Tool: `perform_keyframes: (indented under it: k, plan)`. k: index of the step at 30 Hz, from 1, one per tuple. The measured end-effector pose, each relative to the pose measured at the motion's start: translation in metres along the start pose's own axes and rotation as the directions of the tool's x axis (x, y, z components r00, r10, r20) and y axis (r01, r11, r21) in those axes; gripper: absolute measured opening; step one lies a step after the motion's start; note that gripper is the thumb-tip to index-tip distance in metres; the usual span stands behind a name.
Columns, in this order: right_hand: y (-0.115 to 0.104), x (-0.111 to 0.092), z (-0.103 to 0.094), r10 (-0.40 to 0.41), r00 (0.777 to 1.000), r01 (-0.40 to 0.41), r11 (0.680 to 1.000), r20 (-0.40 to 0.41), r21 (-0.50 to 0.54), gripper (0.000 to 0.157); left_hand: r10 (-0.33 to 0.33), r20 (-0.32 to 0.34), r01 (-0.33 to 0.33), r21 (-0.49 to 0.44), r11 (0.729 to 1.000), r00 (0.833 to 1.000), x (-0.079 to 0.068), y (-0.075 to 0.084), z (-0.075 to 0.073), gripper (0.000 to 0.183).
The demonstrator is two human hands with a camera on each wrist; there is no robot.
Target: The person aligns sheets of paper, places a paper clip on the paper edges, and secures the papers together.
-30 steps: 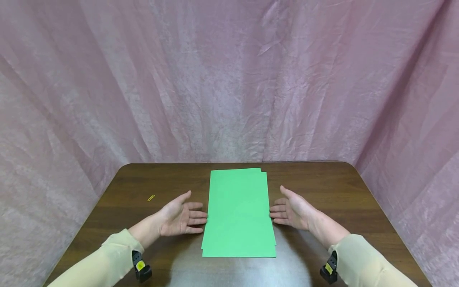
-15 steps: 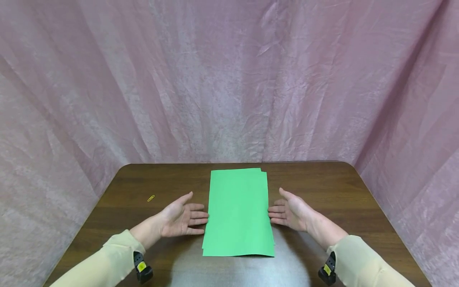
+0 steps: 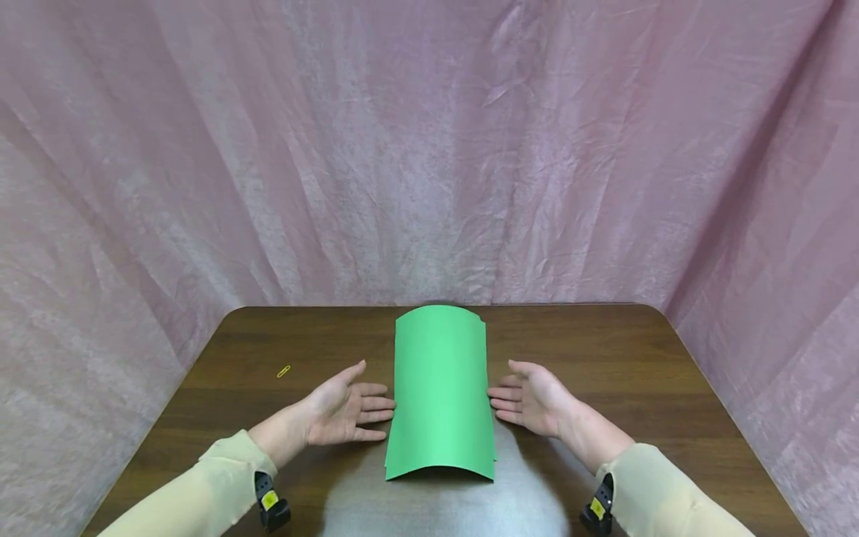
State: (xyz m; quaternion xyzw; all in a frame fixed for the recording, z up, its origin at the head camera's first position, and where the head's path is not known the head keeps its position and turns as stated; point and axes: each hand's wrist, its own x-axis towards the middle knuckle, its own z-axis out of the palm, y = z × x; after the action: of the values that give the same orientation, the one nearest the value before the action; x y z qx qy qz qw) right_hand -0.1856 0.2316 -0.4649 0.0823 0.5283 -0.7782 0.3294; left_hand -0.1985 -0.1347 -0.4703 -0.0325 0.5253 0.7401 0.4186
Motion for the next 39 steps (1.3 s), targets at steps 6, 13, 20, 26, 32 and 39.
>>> perform_keyframes:
  k: [6, 13, 20, 26, 32, 39]
  plan:
    - [0.002, 0.004, 0.005, -0.01, 0.999, 0.011, 0.999, -0.042, 0.043, 0.073, -0.001, -0.004, 0.001, -0.003, 1.0, 1.0, 0.0, 0.0, 0.0, 0.092]
    - [0.007, 0.008, 0.003, -0.049, 0.996, 0.045, 0.998, -0.079, -0.054, 0.063, 0.002, -0.004, -0.002, 0.004, 1.0, 1.0, 0.0, 0.0, 0.0, 0.09]
    - [0.008, 0.011, -0.002, -0.041, 0.997, 0.035, 0.994, -0.061, -0.104, 0.065, 0.006, -0.005, -0.006, 0.018, 1.0, 1.0, 0.0, 0.001, -0.001, 0.091]
    - [0.011, 0.012, -0.003, -0.044, 0.998, 0.036, 0.99, -0.053, -0.134, 0.063, 0.004, -0.01, -0.004, 0.022, 1.0, 1.0, -0.001, -0.001, 0.001, 0.091]
    - [0.008, 0.011, 0.002, -0.059, 0.998, 0.057, 0.993, -0.018, -0.101, 0.059, 0.005, -0.012, -0.005, 0.033, 0.999, 1.0, 0.0, -0.001, 0.002, 0.091]
    - [0.007, 0.011, 0.004, -0.075, 0.997, 0.075, 0.996, 0.011, -0.038, 0.037, 0.011, -0.016, -0.01, 0.058, 0.998, 1.0, 0.0, 0.0, 0.005, 0.091]
